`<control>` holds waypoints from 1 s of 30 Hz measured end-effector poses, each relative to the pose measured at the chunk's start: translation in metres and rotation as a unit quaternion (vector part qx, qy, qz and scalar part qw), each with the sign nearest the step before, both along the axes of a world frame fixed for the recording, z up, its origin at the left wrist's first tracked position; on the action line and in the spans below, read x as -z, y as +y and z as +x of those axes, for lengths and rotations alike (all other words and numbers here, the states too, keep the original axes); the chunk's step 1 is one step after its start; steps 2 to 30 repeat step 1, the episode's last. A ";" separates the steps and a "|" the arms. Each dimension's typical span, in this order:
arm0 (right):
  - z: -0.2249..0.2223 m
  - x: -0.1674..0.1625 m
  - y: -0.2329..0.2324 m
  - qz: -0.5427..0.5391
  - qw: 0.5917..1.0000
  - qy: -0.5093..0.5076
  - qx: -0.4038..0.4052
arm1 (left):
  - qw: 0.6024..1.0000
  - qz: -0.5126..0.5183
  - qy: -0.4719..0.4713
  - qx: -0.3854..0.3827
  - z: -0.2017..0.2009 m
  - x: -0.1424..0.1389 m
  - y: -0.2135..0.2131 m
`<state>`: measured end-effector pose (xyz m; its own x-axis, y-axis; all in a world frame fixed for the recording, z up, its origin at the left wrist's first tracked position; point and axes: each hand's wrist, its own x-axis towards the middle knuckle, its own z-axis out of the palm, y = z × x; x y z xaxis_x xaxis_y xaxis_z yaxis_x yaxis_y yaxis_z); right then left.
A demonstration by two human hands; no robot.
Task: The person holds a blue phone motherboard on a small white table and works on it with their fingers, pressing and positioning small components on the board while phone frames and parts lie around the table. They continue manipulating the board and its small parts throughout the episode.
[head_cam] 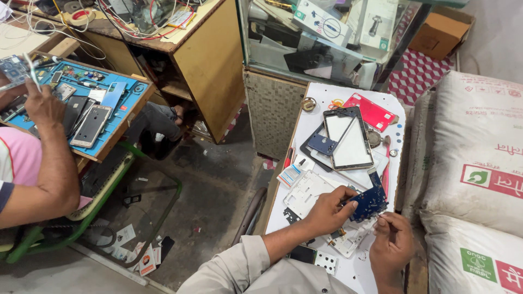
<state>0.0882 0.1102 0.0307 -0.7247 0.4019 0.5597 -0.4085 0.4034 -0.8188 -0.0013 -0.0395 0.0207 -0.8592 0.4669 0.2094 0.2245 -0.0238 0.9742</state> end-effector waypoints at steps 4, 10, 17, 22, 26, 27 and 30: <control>0.001 -0.004 0.001 0.016 1.000 0.002 -0.004 | 1.000 -0.020 0.017 -0.016 0.001 -0.005 -0.002; 0.001 -0.004 0.001 0.016 1.000 0.002 -0.004 | 1.000 -0.020 0.017 -0.016 0.001 -0.005 -0.002; 0.001 -0.004 0.001 0.016 1.000 0.002 -0.004 | 1.000 -0.020 0.017 -0.016 0.001 -0.005 -0.002; 0.001 -0.004 0.001 0.016 1.000 0.002 -0.004 | 1.000 -0.020 0.017 -0.016 0.001 -0.005 -0.002; 0.001 -0.004 0.001 0.016 1.000 0.002 -0.004 | 1.000 -0.020 0.017 -0.016 0.001 -0.005 -0.002; 0.001 -0.004 0.001 0.016 1.000 0.002 -0.004 | 1.000 -0.020 0.017 -0.016 0.001 -0.005 -0.002; 0.001 -0.004 0.001 0.016 1.000 0.002 -0.004 | 1.000 -0.020 0.017 -0.016 0.001 -0.005 -0.002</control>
